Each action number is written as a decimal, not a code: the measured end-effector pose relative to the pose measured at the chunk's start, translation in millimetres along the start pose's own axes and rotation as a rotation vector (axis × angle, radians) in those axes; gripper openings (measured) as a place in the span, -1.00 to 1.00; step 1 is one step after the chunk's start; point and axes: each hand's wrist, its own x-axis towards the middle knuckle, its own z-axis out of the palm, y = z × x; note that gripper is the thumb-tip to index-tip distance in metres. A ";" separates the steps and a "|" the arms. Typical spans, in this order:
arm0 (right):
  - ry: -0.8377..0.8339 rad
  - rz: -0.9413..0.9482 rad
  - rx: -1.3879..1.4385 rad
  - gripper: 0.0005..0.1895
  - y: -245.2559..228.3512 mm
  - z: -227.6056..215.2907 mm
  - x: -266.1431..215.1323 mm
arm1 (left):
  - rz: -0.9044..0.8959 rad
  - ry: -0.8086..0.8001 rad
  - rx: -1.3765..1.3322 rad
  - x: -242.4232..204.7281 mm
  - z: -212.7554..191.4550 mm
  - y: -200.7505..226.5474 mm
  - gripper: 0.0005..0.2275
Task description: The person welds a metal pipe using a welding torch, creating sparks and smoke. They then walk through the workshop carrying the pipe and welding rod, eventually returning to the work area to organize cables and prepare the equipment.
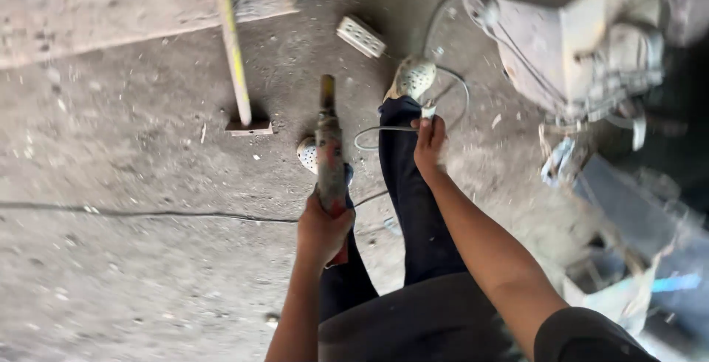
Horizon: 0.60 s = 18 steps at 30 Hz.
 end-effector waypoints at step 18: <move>0.727 0.718 0.970 -0.59 77.2 -269.2 -221.9 | 0.074 -0.134 0.484 -23.6 86.6 -37.0 -0.45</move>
